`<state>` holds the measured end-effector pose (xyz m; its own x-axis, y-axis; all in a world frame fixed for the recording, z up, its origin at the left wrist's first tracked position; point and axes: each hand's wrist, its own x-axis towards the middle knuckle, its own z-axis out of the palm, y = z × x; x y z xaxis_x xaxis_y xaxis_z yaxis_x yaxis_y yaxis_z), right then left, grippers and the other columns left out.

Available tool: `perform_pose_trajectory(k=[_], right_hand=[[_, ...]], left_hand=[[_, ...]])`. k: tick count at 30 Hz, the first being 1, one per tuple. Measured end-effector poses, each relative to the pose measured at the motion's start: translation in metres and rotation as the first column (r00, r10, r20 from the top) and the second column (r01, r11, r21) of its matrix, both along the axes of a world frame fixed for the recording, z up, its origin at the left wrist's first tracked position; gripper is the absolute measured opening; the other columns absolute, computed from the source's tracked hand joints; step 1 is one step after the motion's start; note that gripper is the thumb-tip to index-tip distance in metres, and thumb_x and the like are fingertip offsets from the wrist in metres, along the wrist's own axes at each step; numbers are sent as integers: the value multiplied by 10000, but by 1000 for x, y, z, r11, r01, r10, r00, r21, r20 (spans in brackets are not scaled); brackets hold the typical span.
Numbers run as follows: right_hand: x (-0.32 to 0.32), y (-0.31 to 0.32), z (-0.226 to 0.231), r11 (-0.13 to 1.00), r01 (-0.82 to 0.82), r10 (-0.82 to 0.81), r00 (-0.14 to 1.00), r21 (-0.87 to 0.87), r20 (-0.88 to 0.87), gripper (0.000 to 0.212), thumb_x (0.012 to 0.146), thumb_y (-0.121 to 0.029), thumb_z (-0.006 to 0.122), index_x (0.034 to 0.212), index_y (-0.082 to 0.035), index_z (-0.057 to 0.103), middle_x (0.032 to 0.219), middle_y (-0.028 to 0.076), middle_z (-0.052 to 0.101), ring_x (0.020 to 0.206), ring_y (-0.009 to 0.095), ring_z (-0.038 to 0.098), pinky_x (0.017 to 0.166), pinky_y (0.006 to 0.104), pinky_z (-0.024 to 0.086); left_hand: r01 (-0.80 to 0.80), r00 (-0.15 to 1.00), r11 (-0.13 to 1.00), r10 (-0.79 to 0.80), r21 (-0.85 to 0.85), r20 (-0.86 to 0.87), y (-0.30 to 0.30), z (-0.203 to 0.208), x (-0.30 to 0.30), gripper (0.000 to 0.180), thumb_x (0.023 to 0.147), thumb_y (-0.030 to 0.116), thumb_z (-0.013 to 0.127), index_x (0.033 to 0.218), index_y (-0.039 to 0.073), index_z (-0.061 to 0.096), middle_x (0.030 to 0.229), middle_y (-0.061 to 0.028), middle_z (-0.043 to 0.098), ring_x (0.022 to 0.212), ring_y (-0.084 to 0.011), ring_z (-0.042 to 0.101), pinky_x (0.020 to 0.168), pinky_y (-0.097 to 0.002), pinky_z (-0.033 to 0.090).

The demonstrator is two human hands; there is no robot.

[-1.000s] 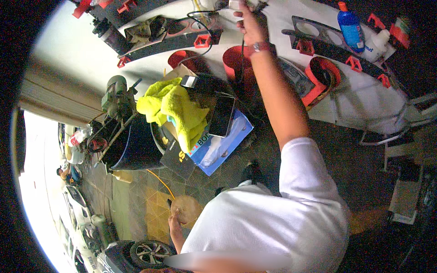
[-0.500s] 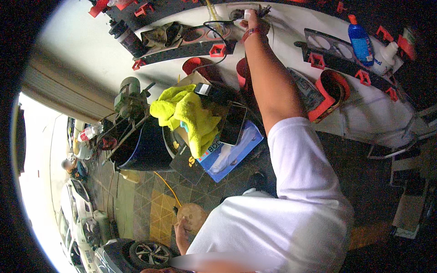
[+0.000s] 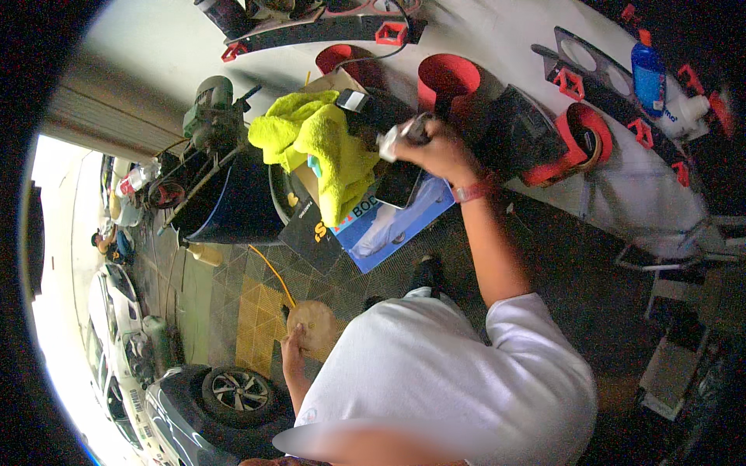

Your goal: The person picks up a round polishing pad and uses a yellow air hose to blow dust off it. They then place the pad on a car's open hood, pick up a second pad, and repeat the blowing process. The person handles the pads and the air hose throughout the clip.

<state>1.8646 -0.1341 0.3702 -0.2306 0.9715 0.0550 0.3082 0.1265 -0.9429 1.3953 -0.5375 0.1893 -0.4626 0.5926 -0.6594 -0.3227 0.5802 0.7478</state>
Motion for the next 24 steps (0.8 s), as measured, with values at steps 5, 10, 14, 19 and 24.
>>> perform_pose_trajectory(k=[5,10,14,19,24], right_hand=[[-38,-28,-34,909,-416,403,866,-20,295,509,750,-447,863,1044,-44,761,1019,216,752,959,370,734,871,437,567],[-66,-50,-40,925,-367,203,701,102,684,470,736,-439,865,969,-41,774,920,216,743,910,408,723,831,506,571],[-51,-55,-27,894,-333,89,789,301,607,425,796,-457,853,868,-50,755,760,158,707,730,329,710,725,476,558],[-26,-36,-8,954,-50,16,993,294,116,510,964,-451,732,724,-40,548,647,25,494,620,128,484,573,340,413],[-7,-16,-11,948,304,-253,897,90,-363,326,1051,-446,606,946,-138,572,760,-79,467,639,60,407,575,257,355]], left_hand=[[31,999,997,-32,-71,-15,3,-8,-10,324,888,240,814,976,-58,725,951,-115,740,806,-223,720,743,-384,582],[1,1000,1000,-1,-14,-4,3,-8,-10,272,901,228,809,943,-29,728,887,-87,732,750,-203,703,675,-387,566],[14,998,999,-16,40,55,1,-13,-14,298,905,233,800,967,-49,726,913,-91,739,768,-203,707,685,-382,566],[-37,998,998,34,57,51,0,-20,-15,320,912,247,789,969,-61,725,899,-96,733,812,-212,713,718,-370,563],[-27,998,999,25,38,56,2,-17,-16,341,913,247,791,1000,-75,719,940,-113,740,829,-219,718,733,-384,567]])
